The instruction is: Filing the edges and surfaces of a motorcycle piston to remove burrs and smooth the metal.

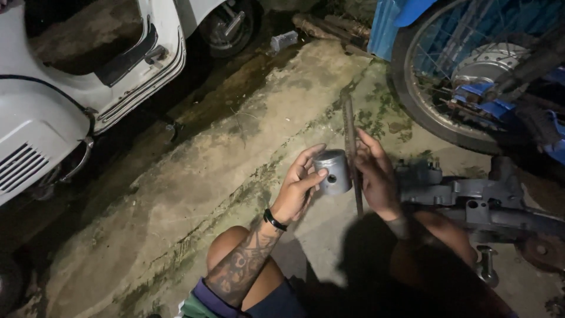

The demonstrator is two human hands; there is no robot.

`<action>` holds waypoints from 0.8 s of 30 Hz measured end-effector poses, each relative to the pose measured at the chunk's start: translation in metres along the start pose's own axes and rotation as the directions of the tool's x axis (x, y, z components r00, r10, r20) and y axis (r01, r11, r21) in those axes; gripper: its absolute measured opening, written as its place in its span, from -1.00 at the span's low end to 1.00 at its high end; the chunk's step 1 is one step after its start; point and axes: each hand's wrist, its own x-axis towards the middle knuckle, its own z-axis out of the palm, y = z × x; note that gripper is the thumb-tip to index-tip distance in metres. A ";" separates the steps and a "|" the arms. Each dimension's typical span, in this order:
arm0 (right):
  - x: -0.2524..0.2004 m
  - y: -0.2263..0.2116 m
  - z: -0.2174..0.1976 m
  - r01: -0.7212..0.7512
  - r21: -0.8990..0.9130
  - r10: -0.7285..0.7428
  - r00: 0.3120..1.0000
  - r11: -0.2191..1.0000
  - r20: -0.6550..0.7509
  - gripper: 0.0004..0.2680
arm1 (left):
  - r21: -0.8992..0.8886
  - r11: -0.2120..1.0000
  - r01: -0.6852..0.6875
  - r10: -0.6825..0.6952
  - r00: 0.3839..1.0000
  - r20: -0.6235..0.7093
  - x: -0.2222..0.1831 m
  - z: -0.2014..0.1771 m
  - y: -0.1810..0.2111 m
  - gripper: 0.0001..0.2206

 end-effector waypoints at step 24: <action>-0.004 -0.020 0.008 0.425 -0.482 -0.343 0.905 0.766 0.253 -0.57 | 0.037 0.996 0.080 -0.076 0.993 -0.088 0.002 -0.007 0.000 -0.61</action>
